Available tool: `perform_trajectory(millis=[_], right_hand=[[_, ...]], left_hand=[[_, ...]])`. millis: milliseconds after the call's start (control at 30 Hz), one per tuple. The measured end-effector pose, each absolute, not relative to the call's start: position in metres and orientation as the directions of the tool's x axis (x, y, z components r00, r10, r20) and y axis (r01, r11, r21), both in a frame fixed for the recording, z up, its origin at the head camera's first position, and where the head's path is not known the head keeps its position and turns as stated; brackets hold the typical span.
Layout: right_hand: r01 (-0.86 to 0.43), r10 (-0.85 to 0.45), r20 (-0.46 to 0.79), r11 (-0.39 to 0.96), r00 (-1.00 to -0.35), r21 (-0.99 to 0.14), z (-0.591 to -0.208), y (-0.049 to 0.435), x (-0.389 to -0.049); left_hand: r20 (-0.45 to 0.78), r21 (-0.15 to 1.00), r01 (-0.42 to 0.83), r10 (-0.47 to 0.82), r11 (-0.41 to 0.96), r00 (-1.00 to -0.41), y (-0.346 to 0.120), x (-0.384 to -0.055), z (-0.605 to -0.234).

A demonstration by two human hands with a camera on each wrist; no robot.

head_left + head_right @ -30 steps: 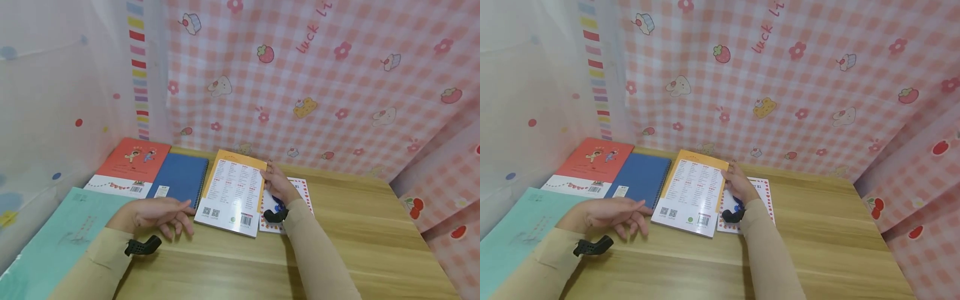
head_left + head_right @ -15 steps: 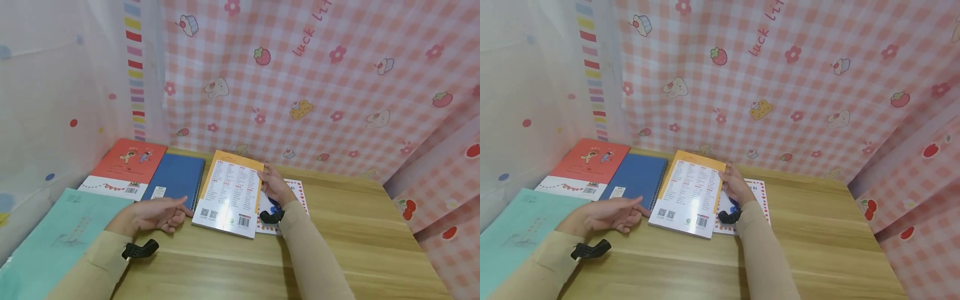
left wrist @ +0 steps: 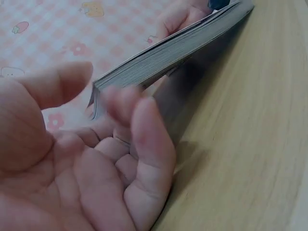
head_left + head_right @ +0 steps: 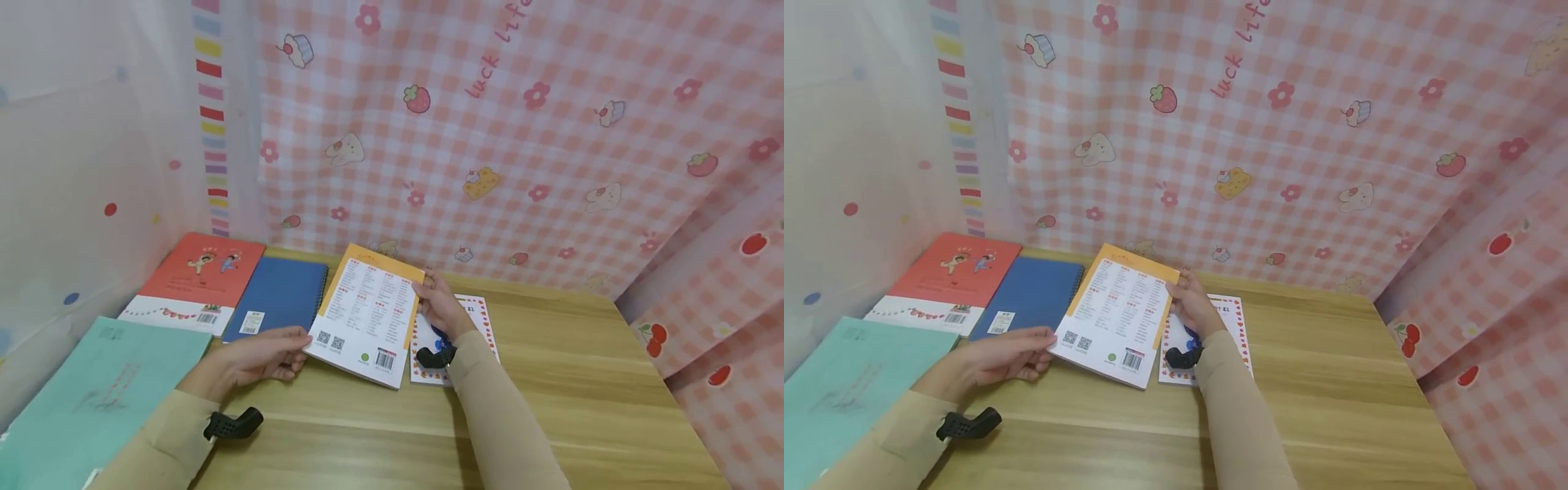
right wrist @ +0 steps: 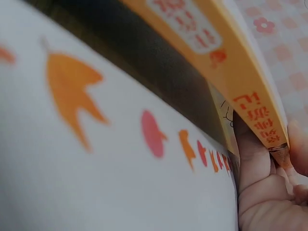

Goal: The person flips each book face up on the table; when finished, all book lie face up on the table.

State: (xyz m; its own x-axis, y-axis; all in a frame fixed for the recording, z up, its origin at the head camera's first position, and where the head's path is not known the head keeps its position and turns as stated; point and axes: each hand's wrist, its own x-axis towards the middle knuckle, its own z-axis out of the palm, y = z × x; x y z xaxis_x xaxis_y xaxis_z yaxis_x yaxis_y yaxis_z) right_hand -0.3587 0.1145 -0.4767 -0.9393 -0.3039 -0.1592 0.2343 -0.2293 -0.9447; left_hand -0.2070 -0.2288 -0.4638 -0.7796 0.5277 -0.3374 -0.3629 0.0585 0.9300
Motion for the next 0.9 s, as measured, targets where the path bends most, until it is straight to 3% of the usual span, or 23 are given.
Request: perform_trajectory(millis=[567, 900], right_hand=[[0.173, -0.172, -0.124, -0.305, -0.977, -0.936, -0.477, 0.108, -0.354], [0.149, -0.171, -0.100, -0.308, -0.980, -0.939, -0.478, 0.110, -0.353]], left_hand=[[-0.235, 0.968, -0.244, 0.542, 0.056, -0.807, -0.222, -0.201, -0.443], [-0.174, 0.981, -0.117, 0.419, 0.157, -0.891, -0.222, -0.203, -0.432]])
